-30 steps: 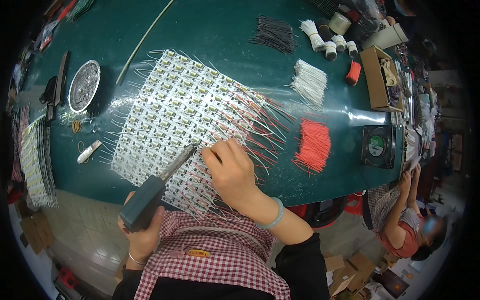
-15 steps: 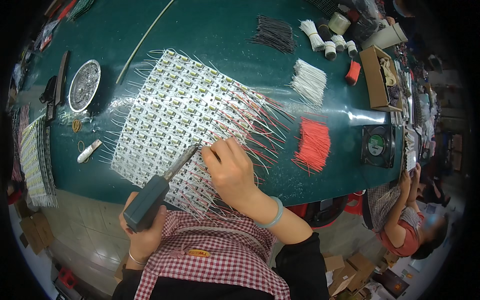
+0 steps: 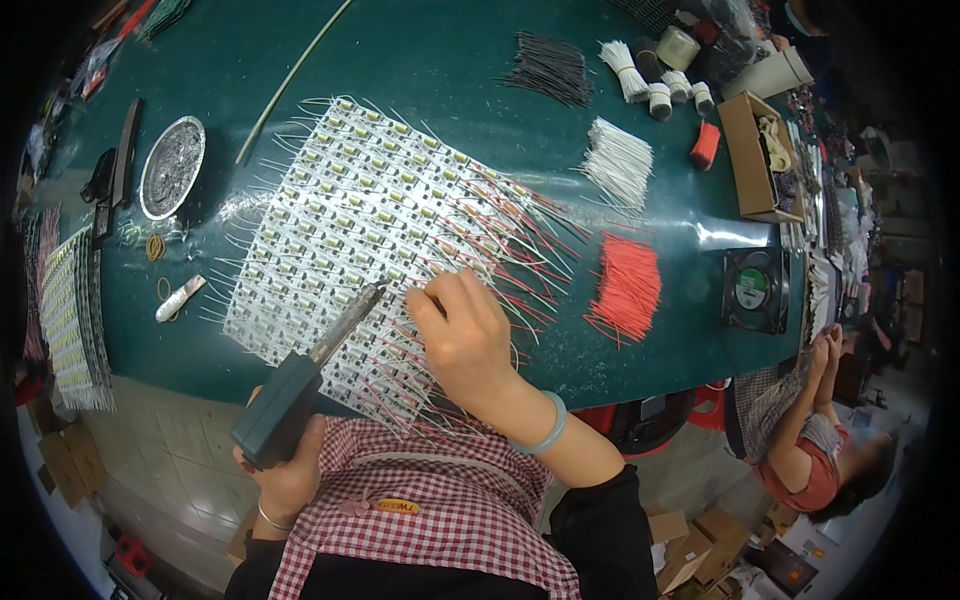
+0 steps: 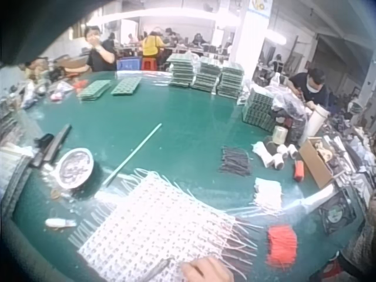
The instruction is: The person uses a soldering iron to attach red and white wires to a large grid of LED modules on a green workbench. They repeatedly pick up wires, position them on the board, and apply heat to secure the connections. The person also uses a thin stick to adjust the wires on the board.
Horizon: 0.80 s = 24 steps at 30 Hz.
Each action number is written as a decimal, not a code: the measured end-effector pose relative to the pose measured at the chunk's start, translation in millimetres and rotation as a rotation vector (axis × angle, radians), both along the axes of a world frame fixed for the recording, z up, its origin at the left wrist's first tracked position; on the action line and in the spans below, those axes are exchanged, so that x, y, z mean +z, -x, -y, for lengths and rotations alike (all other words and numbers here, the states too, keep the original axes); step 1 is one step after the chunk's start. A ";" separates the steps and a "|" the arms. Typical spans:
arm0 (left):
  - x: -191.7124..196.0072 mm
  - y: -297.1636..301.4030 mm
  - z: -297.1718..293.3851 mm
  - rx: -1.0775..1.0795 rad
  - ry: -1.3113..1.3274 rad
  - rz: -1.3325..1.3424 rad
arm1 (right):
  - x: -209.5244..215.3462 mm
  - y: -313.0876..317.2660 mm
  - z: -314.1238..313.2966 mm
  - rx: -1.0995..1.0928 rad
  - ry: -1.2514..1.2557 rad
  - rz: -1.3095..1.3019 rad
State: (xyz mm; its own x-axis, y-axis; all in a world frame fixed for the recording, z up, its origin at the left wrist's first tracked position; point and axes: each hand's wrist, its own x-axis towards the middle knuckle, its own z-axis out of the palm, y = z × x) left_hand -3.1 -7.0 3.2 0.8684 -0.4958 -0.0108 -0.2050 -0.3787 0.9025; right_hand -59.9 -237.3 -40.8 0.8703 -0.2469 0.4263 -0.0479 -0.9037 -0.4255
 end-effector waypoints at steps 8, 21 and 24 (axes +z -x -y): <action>-1.6 2.2 -4.9 0.006 0.026 0.016 | 1.6 7.8 -12.7 0.024 -0.034 0.014; -0.7 4.9 -11.3 -0.032 -0.007 -0.041 | -1.8 7.0 -15.7 0.019 -0.031 -0.004; -5.9 5.4 -15.9 -0.085 -0.005 -0.024 | -2.9 7.4 -16.1 0.012 -0.023 0.002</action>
